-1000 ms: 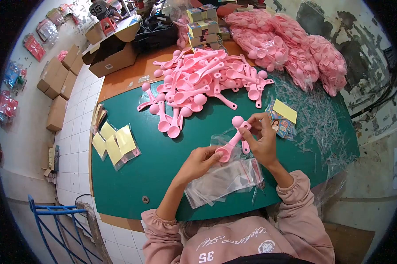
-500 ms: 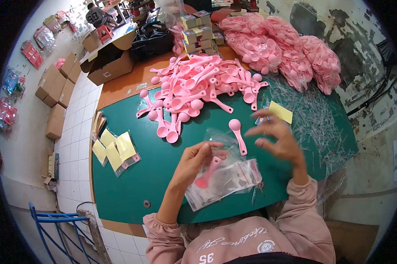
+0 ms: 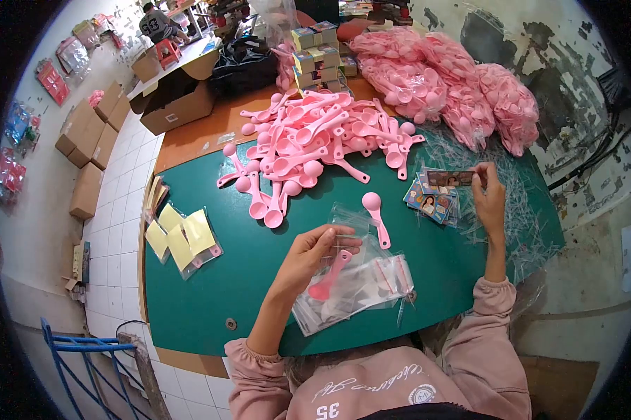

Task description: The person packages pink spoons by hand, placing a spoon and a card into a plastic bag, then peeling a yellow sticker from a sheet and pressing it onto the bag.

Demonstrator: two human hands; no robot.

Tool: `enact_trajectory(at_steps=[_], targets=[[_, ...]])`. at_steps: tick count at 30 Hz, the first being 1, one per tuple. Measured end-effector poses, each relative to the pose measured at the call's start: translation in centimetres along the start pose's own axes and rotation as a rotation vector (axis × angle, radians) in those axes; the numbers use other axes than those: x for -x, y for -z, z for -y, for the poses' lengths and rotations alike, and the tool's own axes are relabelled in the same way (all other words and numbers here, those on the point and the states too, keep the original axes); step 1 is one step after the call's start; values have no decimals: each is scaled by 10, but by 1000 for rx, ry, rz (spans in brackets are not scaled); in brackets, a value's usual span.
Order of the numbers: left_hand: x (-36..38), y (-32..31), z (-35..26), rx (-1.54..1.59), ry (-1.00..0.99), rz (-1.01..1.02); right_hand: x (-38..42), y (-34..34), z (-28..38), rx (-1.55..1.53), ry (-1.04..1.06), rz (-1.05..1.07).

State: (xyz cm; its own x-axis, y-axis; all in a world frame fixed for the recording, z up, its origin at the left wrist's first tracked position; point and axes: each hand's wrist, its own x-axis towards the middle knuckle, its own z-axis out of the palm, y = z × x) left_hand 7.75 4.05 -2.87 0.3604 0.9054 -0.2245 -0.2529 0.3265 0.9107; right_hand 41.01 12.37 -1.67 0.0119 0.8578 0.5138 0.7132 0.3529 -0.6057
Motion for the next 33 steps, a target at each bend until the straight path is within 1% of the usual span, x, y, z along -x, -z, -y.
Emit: enact_trajectory(at_steps=[2,3,5,6,8,12,14,15,17,18,20,21,22,24,25,27,28,30,31,33], targets=[[-1,-1,0,-18,-1,16,-4,-3,9,-43,-167,-14],[-1,-1,0,-34,-1,31,-6,-4,17,-47,-163,-10],[-4,1,5,-37,-16,45,-7,-7,39,-462,-241,125],[-5,1,7,-42,-27,67,-6,-9,51,-466,-238,130],[-4,0,6,-55,-25,60,-2,-14,76,-588,-279,313],[-3,-2,3,-48,-17,54,1,-27,108,-616,-281,396],[-2,0,3,-57,-29,64,-2,-31,114,-362,-182,206],[-2,1,4,-66,-42,75,-4,-32,112,-360,-180,206],[-3,1,5,-83,-52,80,-8,-36,105,-172,-97,125],[-3,2,6,-103,-60,84,-6,-39,105,-173,-95,125],[-3,2,8,-83,-54,54,1,-44,108,-556,-189,300],[-3,2,8,-62,-46,25,4,-45,112,-521,-110,262],[-2,1,8,-62,-45,24,4,-43,116,-522,-110,264],[-2,0,4,-99,-30,21,3,-37,123,-368,-22,406],[-2,2,4,-100,-30,22,2,-36,125,-368,-23,405],[-3,8,6,-283,-9,55,1,-35,128,-307,116,471],[-4,7,7,-283,-10,55,0,-36,129,-307,116,471],[-4,1,11,-267,-33,45,0,-38,131,-295,223,618],[-4,-1,9,-268,-33,45,0,-40,130,-296,223,617],[-4,-6,4,-327,-48,124,1,-48,127,-273,234,918]])
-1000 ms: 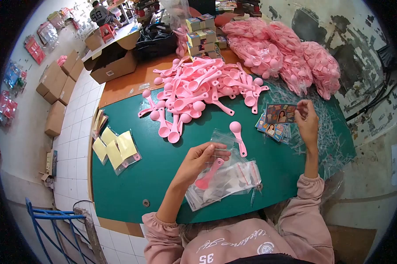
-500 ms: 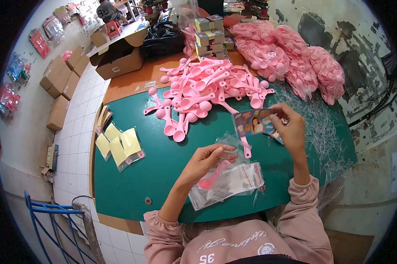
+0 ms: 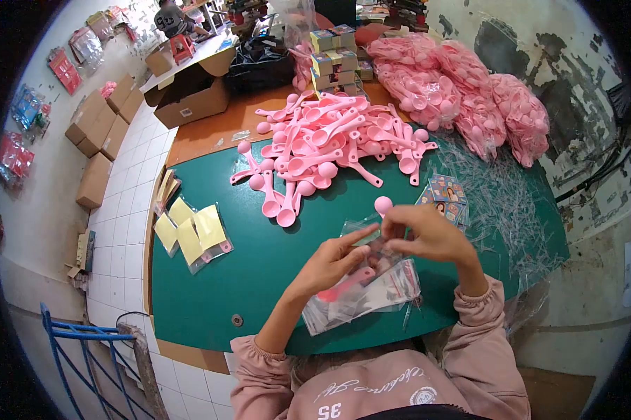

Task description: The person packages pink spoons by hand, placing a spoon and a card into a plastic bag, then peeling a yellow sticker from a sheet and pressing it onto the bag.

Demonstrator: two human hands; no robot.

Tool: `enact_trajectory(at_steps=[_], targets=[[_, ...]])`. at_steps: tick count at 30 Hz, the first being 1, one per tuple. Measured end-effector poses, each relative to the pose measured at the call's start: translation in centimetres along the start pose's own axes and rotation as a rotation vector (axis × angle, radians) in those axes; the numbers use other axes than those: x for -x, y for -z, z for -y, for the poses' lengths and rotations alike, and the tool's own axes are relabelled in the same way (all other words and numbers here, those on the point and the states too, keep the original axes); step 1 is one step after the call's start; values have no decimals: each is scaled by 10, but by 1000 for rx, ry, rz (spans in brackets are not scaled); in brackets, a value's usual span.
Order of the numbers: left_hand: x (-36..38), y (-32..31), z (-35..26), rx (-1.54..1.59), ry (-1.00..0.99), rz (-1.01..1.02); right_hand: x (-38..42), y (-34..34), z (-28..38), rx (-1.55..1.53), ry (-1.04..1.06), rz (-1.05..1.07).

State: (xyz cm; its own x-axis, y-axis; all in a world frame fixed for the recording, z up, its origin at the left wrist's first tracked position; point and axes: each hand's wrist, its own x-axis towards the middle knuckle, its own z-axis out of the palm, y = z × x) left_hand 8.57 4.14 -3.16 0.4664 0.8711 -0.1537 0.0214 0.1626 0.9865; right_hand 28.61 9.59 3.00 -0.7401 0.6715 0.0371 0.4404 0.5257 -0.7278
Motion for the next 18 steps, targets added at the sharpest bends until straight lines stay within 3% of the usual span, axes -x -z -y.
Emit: enact_trajectory(at_steps=[1,3,4,5,7,8,10,11,13,18], targets=[[-1,-2,2,-2,-1,0,-3,-4,-2,1,1,-2],[-1,-7,0,-325,-206,-144,-9,-15,-7,-111,-4,157],[3,-7,-11,-442,-19,-151,-11,-26,-23,-56,216,64],[5,-5,-11,-443,-20,-155,-11,-26,-22,-55,219,65],[9,-1,-9,-507,61,-189,-11,-26,-22,-217,-89,204],[12,7,-10,-508,59,-190,-11,-23,-24,-215,-88,203],[24,31,-12,-493,75,45,-10,-18,-32,-297,-131,38],[27,40,-5,-493,75,45,-10,-19,-36,-298,-132,38],[29,55,15,-186,-108,6,-11,-21,-42,-409,-126,-62],[29,52,6,-14,32,-7,-8,-29,-47,-608,-194,-26]])
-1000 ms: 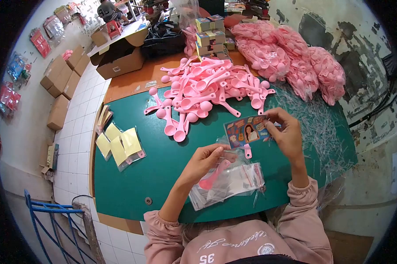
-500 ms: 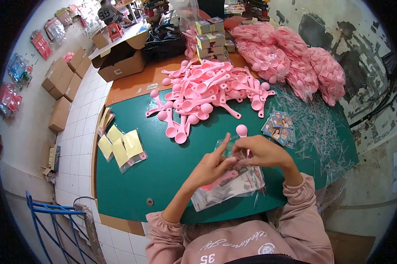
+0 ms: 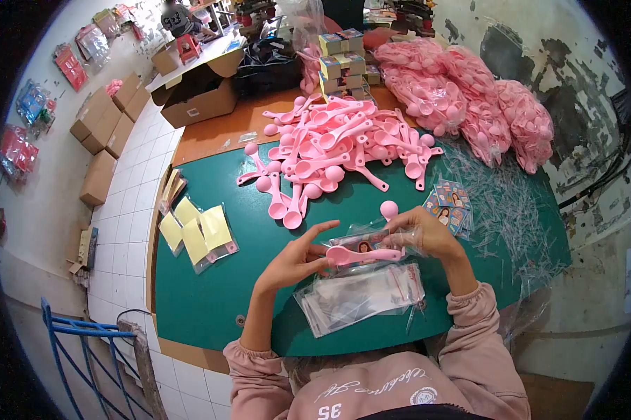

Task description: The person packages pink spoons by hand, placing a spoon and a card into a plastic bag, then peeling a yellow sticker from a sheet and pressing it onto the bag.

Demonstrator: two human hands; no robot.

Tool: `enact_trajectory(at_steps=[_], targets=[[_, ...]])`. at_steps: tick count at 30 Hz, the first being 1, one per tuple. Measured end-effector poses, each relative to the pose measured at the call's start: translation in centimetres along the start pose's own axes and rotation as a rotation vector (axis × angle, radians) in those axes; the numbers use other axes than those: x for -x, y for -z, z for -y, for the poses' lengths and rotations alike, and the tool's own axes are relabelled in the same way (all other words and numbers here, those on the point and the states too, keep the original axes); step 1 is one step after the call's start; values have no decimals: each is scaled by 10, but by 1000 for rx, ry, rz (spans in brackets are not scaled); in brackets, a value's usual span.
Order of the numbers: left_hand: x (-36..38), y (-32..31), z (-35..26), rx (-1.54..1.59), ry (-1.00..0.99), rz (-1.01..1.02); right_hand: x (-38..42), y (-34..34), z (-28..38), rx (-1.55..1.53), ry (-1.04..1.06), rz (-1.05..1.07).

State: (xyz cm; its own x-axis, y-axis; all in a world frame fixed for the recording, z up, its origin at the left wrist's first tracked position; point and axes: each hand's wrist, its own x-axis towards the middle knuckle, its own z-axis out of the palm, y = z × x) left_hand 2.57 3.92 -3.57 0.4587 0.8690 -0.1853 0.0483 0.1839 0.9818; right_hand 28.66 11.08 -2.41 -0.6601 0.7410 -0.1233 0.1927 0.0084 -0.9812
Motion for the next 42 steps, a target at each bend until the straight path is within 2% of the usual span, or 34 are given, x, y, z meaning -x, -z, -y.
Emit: enact_trajectory(at_steps=[2,3,4,5,6,7,8,9,11,14,16,19,22,26,28,35,38,40,41,42], targets=[[-4,-4,9,-157,-66,-158,-1,0,-2,-8,-24,-10],[-7,-10,13,-158,-66,-156,-2,-3,3,178,-14,-149],[-11,-19,19,-175,-100,-303,-3,-8,7,363,-6,-287],[-13,-27,21,-191,-132,-453,-3,-15,10,360,-8,-286],[-13,-29,21,157,-61,-274,-4,-25,13,365,129,-284],[-12,-34,19,156,-59,-274,-3,-30,15,368,265,-281],[-11,-40,13,366,17,-236,0,-29,15,484,383,-154],[-10,-44,11,576,93,-197,2,-31,17,483,380,-154],[-10,-42,21,547,114,-187,6,-37,19,554,338,32],[-4,-39,20,510,103,-95,8,-45,11,596,327,68],[4,-41,5,373,204,-164,8,-53,4,629,344,77],[14,-43,8,426,171,-194,9,-68,0,688,424,121],[16,-41,23,549,132,-177,10,-79,6,744,529,55],[17,-44,28,637,69,-172,9,-87,3,815,508,11],[16,-48,23,677,98,-245,9,-90,2,849,510,-48],[12,-53,26,639,84,-284,9,-95,-3,840,563,-75],[7,-58,27,569,5,-320,11,-92,-4,883,557,-71],[6,-52,43,402,-25,-295,11,-81,1,637,614,148],[5,-52,40,399,-25,-291,14,-73,8,638,614,143],[2,-52,35,418,-43,-365,20,-63,18,419,487,330]])
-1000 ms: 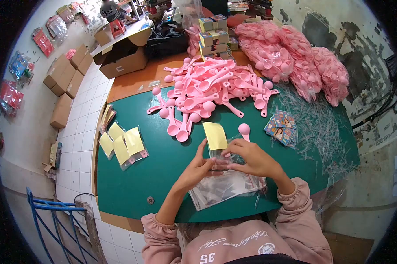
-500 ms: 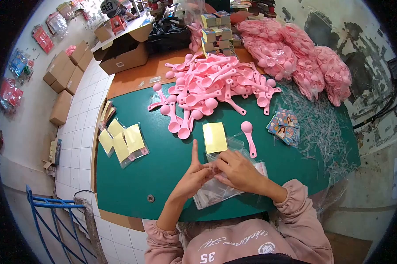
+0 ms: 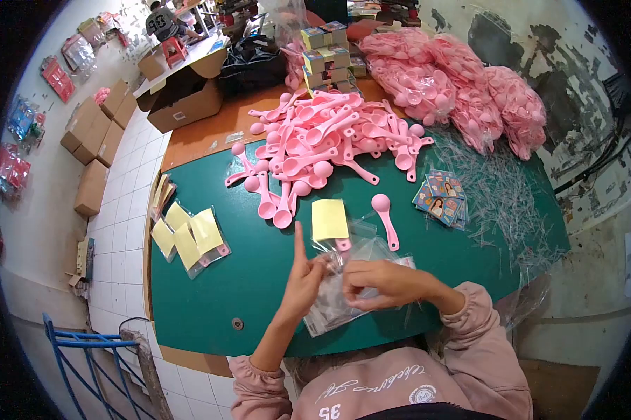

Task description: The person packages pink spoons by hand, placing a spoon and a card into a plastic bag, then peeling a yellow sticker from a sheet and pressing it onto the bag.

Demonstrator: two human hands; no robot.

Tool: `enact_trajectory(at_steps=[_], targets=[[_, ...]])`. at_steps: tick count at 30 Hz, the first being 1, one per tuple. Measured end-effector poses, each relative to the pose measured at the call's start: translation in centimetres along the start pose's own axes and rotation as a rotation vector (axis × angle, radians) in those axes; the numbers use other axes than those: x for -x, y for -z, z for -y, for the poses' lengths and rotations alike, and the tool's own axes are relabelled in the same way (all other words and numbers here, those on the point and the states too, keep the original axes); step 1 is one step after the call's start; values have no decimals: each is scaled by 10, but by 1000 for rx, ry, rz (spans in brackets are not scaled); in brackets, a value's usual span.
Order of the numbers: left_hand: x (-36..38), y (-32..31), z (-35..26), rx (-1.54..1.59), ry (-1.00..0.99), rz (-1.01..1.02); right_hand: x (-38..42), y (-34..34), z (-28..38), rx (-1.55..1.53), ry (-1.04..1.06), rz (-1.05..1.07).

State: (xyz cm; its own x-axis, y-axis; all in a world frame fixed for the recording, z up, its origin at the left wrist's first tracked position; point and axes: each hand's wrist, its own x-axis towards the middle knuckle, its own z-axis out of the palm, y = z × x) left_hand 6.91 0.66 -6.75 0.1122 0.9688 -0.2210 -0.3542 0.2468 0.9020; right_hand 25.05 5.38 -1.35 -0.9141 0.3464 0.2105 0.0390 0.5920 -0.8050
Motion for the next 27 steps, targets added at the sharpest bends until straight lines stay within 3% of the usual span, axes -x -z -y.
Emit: enact_trajectory(at_steps=[1,3,4,5,6,7,8,12,14,15,18,21,23,26,27], targets=[[-1,-1,-3,23,-31,-72,6,15,5,-272,-52,140],[3,4,-9,-31,-24,-68,31,59,-1,-330,-2,22],[3,1,-15,5,36,-27,51,81,-9,-444,-73,-108],[4,-2,-19,43,95,18,75,113,-17,-371,-240,-237],[7,-3,-24,9,107,42,96,142,-32,-262,-319,-393],[8,-1,-22,14,105,42,116,171,-45,130,-595,-483],[6,1,-18,49,117,67,117,167,-48,139,-590,-481],[4,-11,-28,161,153,78,136,127,-53,1209,-802,-703],[4,-11,-24,135,185,113,58,76,-7,693,-390,-511],[3,-10,-23,112,208,147,44,47,-23,536,-199,-404],[9,-10,-22,142,176,125,15,-5,-20,325,-273,-283],[16,0,-30,45,131,112,8,-12,-34,485,-163,-267],[17,8,-32,49,130,150,14,-5,-33,156,-152,-335],[16,9,-29,-38,158,173,15,-1,-30,34,-218,-426],[15,3,-27,-375,9,133,16,-1,-30,-78,-270,-461]])
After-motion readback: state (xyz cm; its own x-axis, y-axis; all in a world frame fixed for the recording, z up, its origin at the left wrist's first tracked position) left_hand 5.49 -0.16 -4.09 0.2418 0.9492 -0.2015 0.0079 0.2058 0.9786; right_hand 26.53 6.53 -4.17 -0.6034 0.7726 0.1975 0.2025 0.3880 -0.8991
